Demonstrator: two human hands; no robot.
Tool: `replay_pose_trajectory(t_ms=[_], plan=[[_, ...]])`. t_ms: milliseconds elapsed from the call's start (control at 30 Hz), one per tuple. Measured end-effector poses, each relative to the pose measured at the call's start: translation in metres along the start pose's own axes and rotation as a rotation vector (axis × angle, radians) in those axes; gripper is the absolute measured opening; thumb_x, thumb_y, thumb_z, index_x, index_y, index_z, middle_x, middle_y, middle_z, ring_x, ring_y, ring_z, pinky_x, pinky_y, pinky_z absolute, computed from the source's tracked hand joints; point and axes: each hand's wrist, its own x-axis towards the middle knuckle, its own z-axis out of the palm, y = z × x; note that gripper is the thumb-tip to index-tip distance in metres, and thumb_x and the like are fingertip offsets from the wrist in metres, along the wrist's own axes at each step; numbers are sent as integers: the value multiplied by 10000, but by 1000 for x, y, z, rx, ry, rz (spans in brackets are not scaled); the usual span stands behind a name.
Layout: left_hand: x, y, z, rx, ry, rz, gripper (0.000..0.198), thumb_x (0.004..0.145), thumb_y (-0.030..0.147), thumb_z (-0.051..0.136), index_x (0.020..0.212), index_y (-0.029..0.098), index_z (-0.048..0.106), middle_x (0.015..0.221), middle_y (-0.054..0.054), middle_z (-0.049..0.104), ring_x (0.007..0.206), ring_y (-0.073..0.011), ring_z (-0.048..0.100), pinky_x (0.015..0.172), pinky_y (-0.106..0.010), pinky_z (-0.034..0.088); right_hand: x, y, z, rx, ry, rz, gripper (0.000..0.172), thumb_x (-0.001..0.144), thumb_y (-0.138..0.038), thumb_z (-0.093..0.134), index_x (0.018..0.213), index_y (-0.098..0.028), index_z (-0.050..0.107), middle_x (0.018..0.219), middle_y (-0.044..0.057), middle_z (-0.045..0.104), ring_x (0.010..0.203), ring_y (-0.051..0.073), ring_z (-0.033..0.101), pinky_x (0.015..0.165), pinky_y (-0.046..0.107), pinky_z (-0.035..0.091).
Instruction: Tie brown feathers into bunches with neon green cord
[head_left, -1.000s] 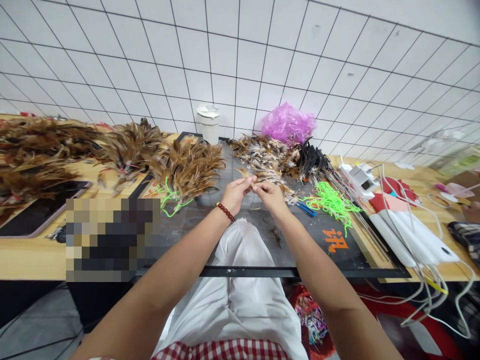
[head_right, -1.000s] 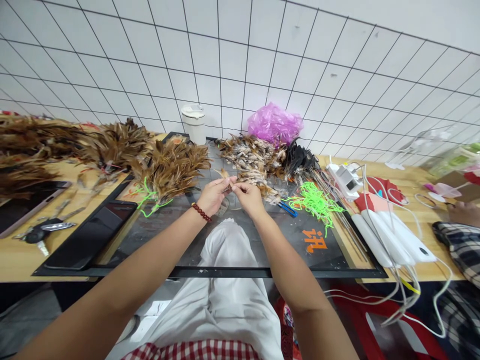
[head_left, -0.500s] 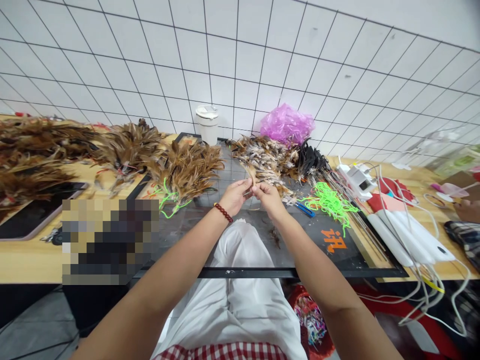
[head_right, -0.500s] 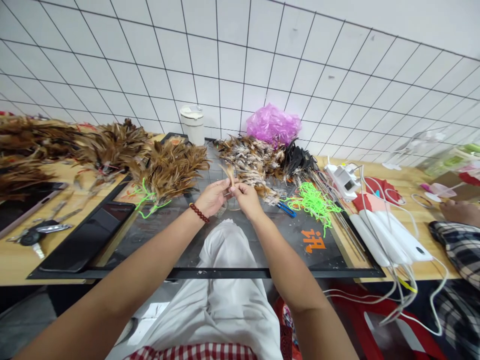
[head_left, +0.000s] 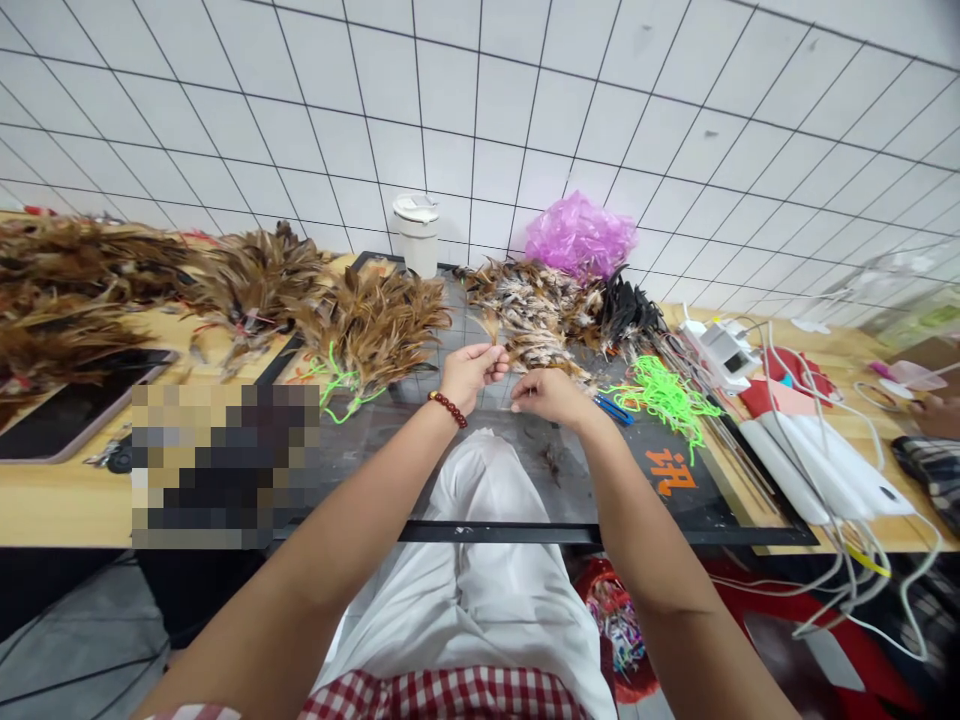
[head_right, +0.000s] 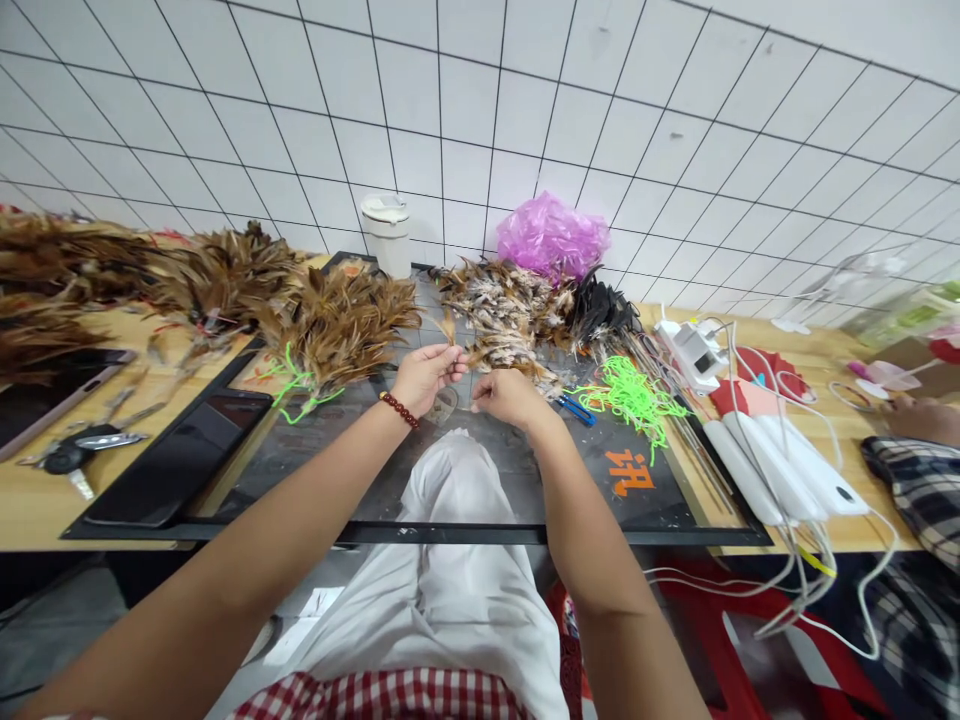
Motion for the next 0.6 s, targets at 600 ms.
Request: replay_pose_trajectory(t_ms=[600], plan=[[-8,2,6,-87,-90,-313,40,776,94,644,809,76,657,768,-109,703,710,-156,688,726,-280,532,15,-10,15,1087,354,121,313,595,-442,697,650,-204,501,609,-34,506,564,102,434,585,243,371]])
